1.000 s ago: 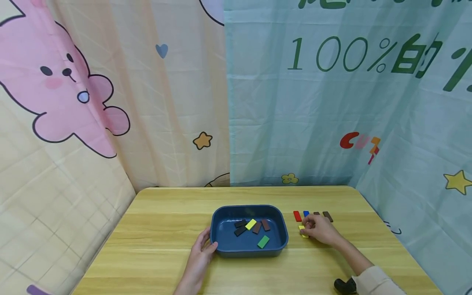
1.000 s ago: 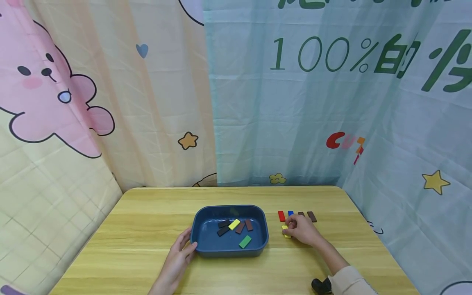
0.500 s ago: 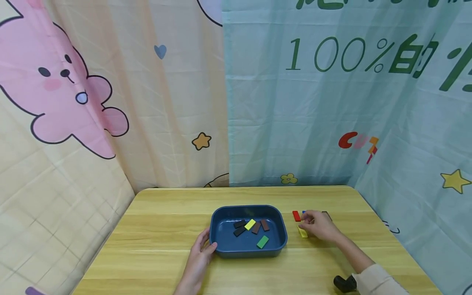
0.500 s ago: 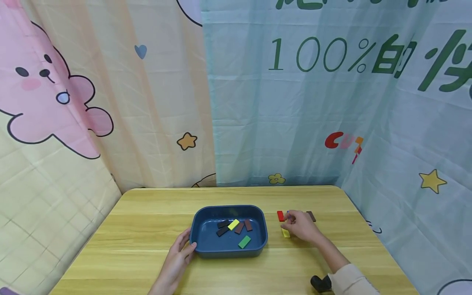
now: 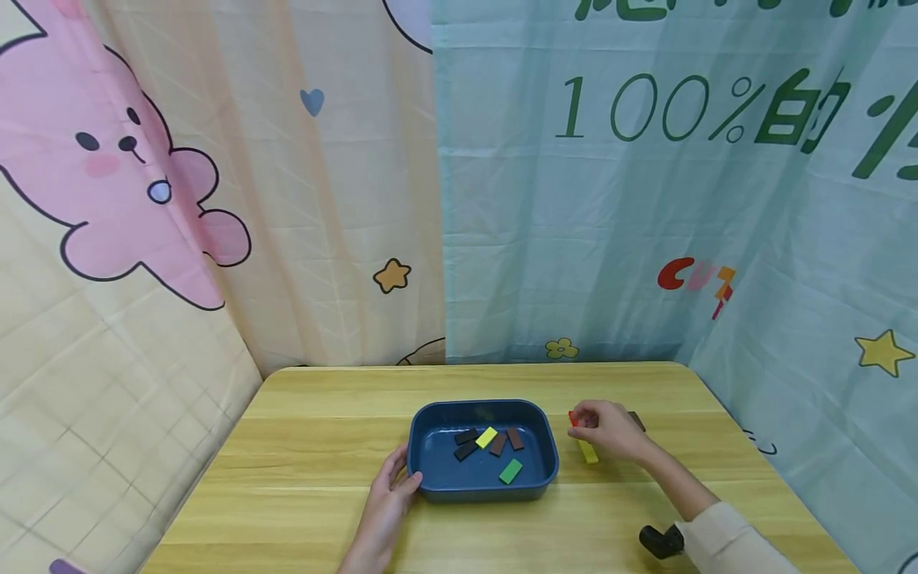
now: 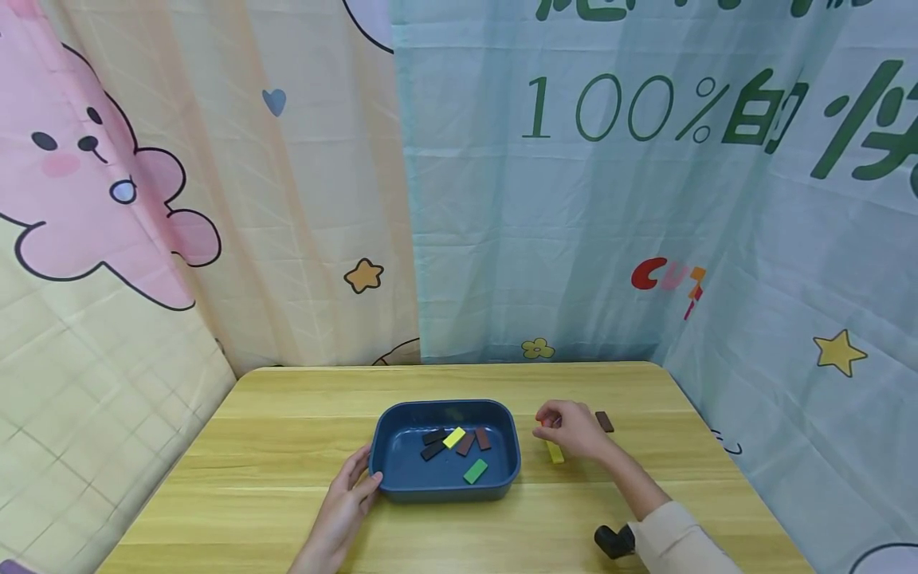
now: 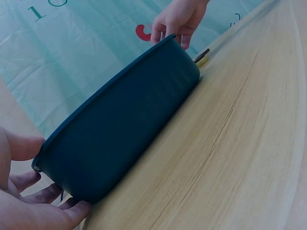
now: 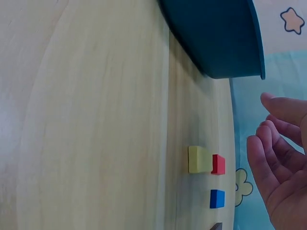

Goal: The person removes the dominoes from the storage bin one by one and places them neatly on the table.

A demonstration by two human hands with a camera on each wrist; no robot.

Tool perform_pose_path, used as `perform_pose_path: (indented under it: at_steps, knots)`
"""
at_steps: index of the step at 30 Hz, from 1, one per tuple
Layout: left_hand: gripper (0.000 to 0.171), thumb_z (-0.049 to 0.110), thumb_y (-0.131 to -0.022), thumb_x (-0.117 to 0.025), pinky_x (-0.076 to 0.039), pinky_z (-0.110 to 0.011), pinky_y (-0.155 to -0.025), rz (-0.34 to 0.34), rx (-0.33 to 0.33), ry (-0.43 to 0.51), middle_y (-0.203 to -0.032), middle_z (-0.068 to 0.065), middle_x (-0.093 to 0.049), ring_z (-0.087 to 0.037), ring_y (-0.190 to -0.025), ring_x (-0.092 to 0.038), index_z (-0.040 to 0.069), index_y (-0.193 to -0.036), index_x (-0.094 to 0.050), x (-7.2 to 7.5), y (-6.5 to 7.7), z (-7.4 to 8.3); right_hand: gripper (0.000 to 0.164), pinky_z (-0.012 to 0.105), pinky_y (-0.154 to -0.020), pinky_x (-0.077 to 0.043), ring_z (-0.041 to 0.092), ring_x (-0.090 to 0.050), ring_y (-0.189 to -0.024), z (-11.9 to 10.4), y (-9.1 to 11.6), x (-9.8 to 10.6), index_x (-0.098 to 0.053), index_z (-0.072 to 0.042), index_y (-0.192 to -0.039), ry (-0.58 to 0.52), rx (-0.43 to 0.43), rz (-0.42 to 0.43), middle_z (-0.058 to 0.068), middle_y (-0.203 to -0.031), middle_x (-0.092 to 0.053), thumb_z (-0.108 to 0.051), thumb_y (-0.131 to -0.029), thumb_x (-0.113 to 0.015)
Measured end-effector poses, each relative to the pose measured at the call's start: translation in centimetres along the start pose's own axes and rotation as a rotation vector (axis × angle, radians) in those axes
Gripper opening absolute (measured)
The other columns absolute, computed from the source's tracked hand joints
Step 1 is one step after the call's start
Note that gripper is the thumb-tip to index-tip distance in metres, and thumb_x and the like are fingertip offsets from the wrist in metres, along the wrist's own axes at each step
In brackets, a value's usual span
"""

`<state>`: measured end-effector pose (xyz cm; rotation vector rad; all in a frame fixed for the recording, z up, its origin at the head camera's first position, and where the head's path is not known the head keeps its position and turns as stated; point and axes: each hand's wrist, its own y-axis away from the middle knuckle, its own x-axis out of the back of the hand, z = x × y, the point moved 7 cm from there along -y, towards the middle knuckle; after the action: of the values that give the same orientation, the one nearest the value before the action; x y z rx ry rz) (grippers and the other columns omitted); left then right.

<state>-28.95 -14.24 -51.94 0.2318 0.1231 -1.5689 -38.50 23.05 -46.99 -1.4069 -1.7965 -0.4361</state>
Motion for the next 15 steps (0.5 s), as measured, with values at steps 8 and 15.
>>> perform_pose_path:
  at_steps: [8, 15]
  knots:
    - [0.062, 0.001, -0.105, -0.052, -0.036, -0.054, -0.116, 0.002, -0.002, -0.008, -0.162, -0.032, -0.024, -0.045, -0.146, -0.031, -0.005, -0.160, -0.023, 0.0, 0.1, 0.0, 0.018, 0.027, -0.068, -0.055, 0.012, -0.060, -0.074, -1.9, -0.7, -0.5, -0.071, -0.002, -0.103, -0.022, 0.070, -0.047, -0.006, -0.081, -0.061, -0.014, -0.093, -0.079]
    - [0.063, 0.001, -0.105, -0.052, -0.034, -0.057, -0.117, 0.000, -0.008, -0.005, -0.162, -0.032, -0.023, -0.046, -0.146, -0.030, -0.005, -0.160, -0.022, 0.0, 0.1, 0.1, 0.018, 0.028, -0.067, -0.056, 0.011, -0.061, -0.074, -4.0, -1.3, -1.0, -0.071, -0.005, -0.103, -0.038, 0.134, -0.105, -0.007, -0.084, -0.063, -0.017, -0.093, -0.080]
